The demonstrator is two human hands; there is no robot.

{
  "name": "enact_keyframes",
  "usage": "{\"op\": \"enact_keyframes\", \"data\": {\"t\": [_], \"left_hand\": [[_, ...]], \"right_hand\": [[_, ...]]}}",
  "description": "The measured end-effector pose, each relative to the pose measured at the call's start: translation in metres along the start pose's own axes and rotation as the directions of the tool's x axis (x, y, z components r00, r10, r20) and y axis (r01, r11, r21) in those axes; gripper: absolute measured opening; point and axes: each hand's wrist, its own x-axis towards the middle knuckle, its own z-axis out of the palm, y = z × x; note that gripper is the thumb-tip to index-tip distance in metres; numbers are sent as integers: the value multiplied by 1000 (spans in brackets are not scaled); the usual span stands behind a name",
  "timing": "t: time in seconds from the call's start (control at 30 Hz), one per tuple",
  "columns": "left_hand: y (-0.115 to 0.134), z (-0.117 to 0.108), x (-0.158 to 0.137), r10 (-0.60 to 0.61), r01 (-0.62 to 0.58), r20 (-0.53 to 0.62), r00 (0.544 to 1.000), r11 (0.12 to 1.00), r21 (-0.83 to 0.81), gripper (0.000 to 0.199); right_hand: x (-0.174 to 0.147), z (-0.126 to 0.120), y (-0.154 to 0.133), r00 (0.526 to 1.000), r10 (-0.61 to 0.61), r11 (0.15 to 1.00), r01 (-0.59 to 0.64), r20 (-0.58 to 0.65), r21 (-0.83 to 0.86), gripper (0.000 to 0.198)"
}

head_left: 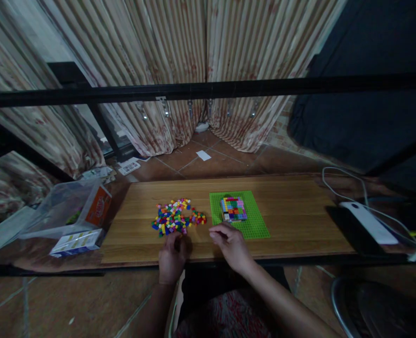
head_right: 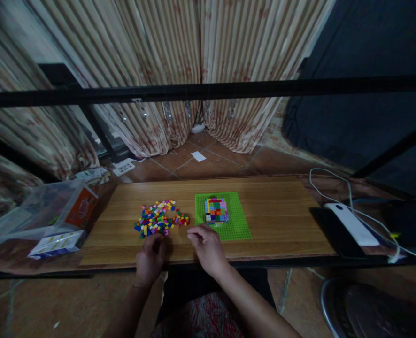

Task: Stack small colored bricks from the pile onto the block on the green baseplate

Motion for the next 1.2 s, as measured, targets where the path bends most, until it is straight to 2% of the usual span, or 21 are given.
{"op": "enact_keyframes", "data": {"t": [0.07, 0.13, 0.2, 0.27, 0.33, 0.43, 0.5, 0.57, 0.8, 0.97, 1.2], "left_hand": [[0, -1, 0, -7, 7, 10, 1000, 1000, 6, 13], [0, -1, 1, -7, 6, 13, 1000, 1000, 11, 13], [1, -1, 1, -3, 3, 6, 1000, 1000, 17, 13], [1, -1, 2, -1, 1, -4, 1000, 1000, 22, 12], [2, -1, 3, -3, 3, -8, 1000, 1000, 24, 12], [2, -1, 3, -11, 11, -10, 1000, 1000, 24, 13], [2, -1, 3, -12, 13, -17, 1000, 1000, 25, 13], [2, 0, 3, -11, 11, -24, 1000, 1000, 25, 14], [1, 0, 3, -7, 7, -10, 1000, 1000, 25, 13], [0, 0, 3, 11, -11, -2, 1000, 999, 32, 13], [-3, 3, 2, 11, -10, -11, 1000, 999, 34, 12]], "right_hand": [[-2, -19, 9, 992, 105, 990, -98, -64, 106, 15], [0, -34, 20, 964, 222, 953, -182, -147, 242, 17], [6, -47, 30, 925, 315, 902, -224, -210, 369, 23], [13, -57, 36, 901, 352, 879, -226, -253, 419, 25], [22, -66, 39, 904, 311, 913, -199, -293, 357, 21], [35, -75, 41, 936, 123, 991, -96, -330, 97, 14], [43, -77, 43, 947, 5, 998, -26, -321, -60, 14], [50, -75, 46, 952, -58, 987, 10, -301, -159, 17], [63, -59, 52, 962, -117, 913, 6, -249, -407, 18], [62, -52, 51, 945, -146, 882, -9, -293, -470, 17], [61, -51, 53, 941, -207, 840, 29, -270, -543, 19]]}}
